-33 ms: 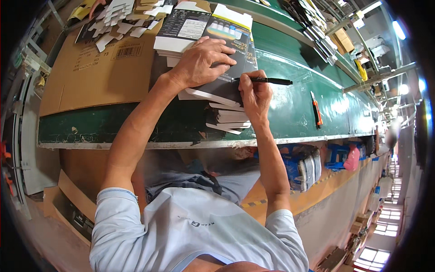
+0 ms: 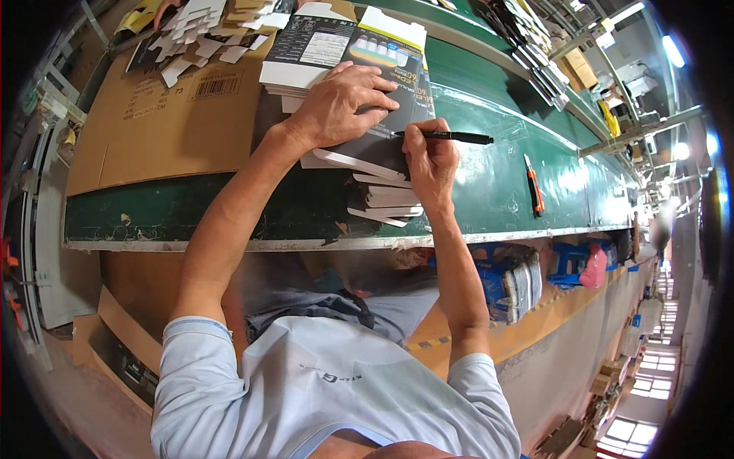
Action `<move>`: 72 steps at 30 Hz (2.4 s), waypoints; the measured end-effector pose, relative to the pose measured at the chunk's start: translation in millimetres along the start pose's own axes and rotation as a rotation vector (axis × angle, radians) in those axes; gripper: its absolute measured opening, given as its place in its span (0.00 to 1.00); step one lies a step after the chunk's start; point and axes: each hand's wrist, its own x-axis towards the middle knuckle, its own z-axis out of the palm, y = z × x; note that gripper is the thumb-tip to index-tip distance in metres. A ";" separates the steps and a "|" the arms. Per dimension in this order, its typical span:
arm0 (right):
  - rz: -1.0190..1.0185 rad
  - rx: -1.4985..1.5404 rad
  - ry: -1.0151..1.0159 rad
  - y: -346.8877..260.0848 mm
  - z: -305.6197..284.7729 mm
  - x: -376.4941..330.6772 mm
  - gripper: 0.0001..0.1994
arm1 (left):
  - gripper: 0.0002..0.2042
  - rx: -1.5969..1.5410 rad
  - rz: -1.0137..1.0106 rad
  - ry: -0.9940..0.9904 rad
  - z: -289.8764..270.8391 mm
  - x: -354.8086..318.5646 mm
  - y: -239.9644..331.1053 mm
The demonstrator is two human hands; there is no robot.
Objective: Marking and sorting cardboard light bulb packaging boxes at a factory assembly line workstation.
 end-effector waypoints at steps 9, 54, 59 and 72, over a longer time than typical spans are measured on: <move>-0.059 -0.069 0.004 -4.4 1.9 -0.2 0.07 | 0.09 0.013 -0.016 -0.003 1.1 -1.1 0.6; 0.044 0.312 0.030 -2.7 1.6 -6.7 0.06 | 0.09 -0.012 -0.005 0.010 -6.4 -2.7 0.4; 0.073 0.472 0.132 7.5 -6.2 -2.3 0.06 | 0.09 -0.309 0.101 0.214 -42.9 -4.1 44.6; 0.076 0.355 0.115 12.9 -7.6 -6.8 0.08 | 0.11 -1.779 0.540 0.096 -106.3 -38.9 230.9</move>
